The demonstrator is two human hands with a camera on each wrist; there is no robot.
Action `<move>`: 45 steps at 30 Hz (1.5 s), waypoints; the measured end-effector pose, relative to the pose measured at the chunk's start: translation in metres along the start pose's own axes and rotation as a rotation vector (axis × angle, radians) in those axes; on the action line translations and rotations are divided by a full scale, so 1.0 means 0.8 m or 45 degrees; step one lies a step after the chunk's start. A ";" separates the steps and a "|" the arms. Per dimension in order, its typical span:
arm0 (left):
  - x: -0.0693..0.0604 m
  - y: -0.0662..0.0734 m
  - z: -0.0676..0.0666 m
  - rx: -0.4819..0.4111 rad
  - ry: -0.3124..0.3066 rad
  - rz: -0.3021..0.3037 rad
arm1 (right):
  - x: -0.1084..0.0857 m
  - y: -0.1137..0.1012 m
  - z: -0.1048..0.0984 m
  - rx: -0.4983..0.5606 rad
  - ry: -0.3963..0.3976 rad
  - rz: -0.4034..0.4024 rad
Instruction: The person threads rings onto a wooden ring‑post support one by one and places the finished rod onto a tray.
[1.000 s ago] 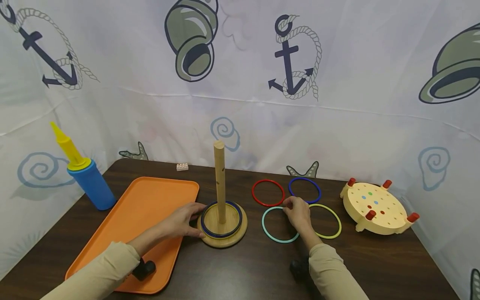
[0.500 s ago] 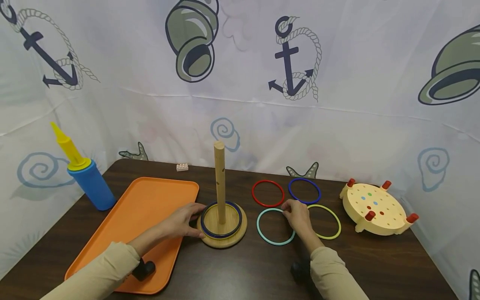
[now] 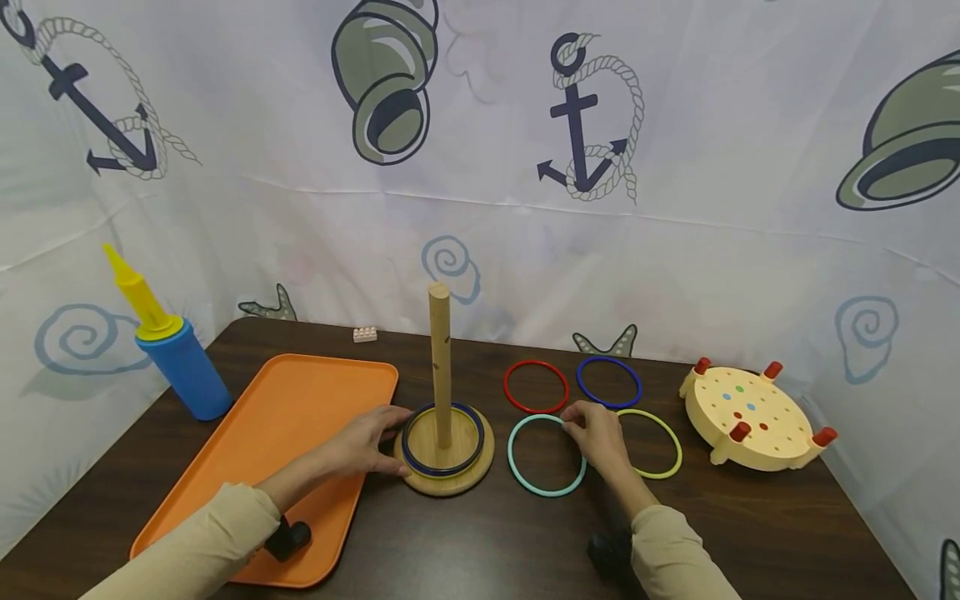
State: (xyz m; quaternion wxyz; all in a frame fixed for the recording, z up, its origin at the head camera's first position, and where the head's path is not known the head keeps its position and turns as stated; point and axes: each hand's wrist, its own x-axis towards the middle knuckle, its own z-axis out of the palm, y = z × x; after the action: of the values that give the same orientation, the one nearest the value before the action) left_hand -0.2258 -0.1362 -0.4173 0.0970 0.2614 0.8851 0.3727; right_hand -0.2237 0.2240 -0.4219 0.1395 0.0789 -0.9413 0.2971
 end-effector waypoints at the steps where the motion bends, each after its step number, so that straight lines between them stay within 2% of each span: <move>1: 0.000 0.000 0.000 0.000 0.001 0.002 | 0.000 -0.001 -0.001 0.011 0.003 -0.003; 7: 0.000 0.003 -0.003 0.014 0.003 0.022 | 0.000 -0.010 -0.003 0.054 0.049 -0.034; 11: 0.000 0.003 -0.004 0.021 0.002 0.006 | 0.003 -0.019 -0.005 0.067 0.098 -0.078; 16: 0.001 0.002 -0.004 0.018 -0.007 -0.002 | 0.006 -0.035 -0.011 0.168 0.155 -0.089; 24: 0.001 0.002 -0.003 0.003 -0.010 0.005 | 0.018 -0.078 -0.036 0.349 0.230 -0.061; 35: 0.001 0.002 -0.004 0.032 -0.007 0.032 | 0.026 -0.147 -0.076 0.710 0.315 -0.050; 45: -0.001 0.002 -0.002 0.012 0.000 0.000 | 0.043 -0.196 -0.086 0.878 0.317 -0.165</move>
State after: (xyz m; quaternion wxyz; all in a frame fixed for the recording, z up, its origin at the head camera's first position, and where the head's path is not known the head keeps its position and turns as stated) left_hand -0.2251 -0.1361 -0.4152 0.0956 0.2619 0.8868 0.3686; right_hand -0.2048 0.1345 -0.2727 0.2366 0.1440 -0.7549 0.5945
